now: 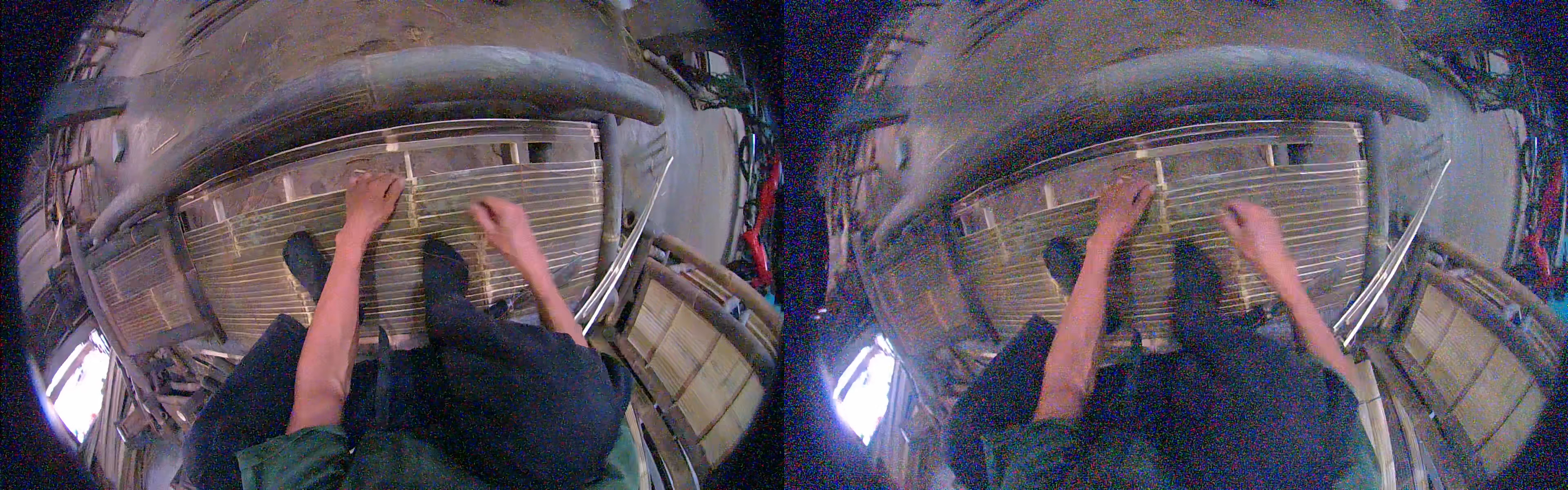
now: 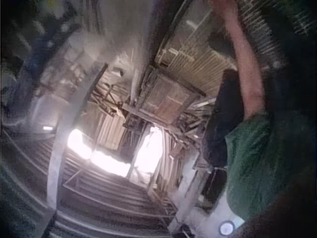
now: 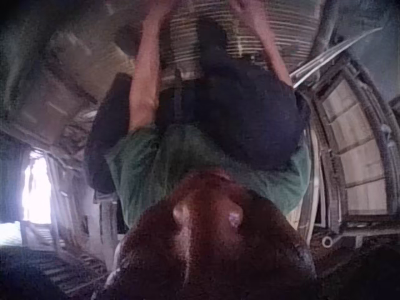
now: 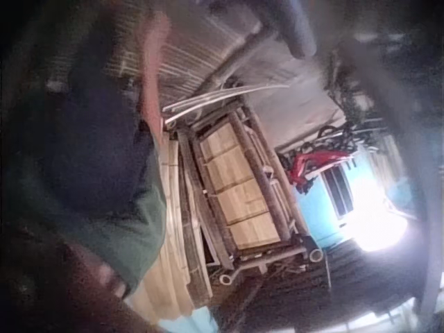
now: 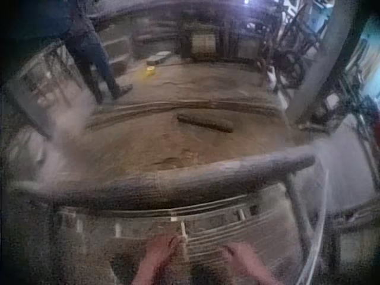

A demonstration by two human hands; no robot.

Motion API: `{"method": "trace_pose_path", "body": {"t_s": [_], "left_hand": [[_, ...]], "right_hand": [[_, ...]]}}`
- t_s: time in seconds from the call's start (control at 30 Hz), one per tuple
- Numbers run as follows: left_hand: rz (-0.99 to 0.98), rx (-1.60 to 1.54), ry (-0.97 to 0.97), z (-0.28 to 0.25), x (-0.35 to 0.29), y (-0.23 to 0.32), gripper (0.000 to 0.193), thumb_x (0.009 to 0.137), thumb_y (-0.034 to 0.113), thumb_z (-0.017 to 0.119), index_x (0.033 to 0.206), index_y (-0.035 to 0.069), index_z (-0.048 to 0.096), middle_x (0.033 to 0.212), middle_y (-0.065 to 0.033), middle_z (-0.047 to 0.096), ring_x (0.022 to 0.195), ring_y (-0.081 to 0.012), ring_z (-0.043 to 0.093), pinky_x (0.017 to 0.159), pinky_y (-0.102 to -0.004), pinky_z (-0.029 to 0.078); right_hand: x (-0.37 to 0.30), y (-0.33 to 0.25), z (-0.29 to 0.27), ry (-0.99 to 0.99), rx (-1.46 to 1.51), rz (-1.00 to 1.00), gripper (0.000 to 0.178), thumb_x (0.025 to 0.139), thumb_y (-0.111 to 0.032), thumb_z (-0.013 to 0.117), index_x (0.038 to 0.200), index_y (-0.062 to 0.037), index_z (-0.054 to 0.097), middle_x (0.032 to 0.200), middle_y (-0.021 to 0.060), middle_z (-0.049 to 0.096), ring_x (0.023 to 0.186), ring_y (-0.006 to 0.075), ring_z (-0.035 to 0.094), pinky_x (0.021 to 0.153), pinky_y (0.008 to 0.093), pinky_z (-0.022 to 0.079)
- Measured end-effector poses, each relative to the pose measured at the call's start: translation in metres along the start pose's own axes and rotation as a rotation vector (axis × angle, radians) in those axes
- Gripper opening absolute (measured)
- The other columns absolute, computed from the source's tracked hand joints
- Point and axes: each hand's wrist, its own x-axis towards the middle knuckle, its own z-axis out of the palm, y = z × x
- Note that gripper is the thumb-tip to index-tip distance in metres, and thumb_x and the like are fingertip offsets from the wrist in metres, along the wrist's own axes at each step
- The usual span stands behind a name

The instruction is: The person sits on the floor and weaves thin bamboo strips into a larger bamboo mat. They repeatedly insert strips, adjust alignment, and tie them with thin twine to secure the weave.

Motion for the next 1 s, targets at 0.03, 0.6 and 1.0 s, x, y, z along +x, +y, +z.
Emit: {"method": "trace_pose_path", "body": {"t_s": [0.03, 0.6, 1.0], "left_hand": [[0.047, 0.027, 0.103, 0.006, 0.001, -0.003, 0.031, 0.089, 0.036, 0.048, 0.098, 0.013, 0.066, 0.101, -0.0059, 0.065, 0.098, -0.0313, 0.056, 0.086, -0.0469, 0.038], [0.025, -0.033, 0.072, 0.030, 0.000, -0.016, 0.026, 0.089, 0.036, 0.049, 0.095, 0.016, 0.063, 0.096, -0.0028, 0.066, 0.091, -0.0259, 0.055, 0.081, -0.0424, 0.032], [0.124, 0.044, 0.244, 0.044, 0.000, -0.022, 0.025, 0.087, 0.039, 0.050, 0.092, 0.020, 0.066, 0.091, -0.0004, 0.067, 0.086, -0.0249, 0.058, 0.076, -0.0426, 0.032]], "right_hand": [[0.010, -0.010, 0.019, 0.075, -0.032, -0.062, 0.031, 0.086, -0.033, 0.057, 0.091, -0.0027, 0.063, 0.077, 0.0176, 0.065, 0.074, 0.0342, 0.063, 0.063, 0.0393, 0.049], [0.039, -0.037, 0.052, 0.232, -0.172, -0.157, 0.023, 0.086, -0.026, 0.056, 0.101, -0.0090, 0.058, 0.096, 0.0169, 0.062, 0.086, 0.0383, 0.060, 0.074, 0.0454, 0.048], [0.099, -0.015, 0.050, -0.159, -0.052, 0.060, 0.037, 0.082, -0.045, 0.061, 0.094, -0.0106, 0.068, 0.092, 0.0142, 0.066, 0.089, 0.0334, 0.062, 0.076, 0.0411, 0.046]]}}
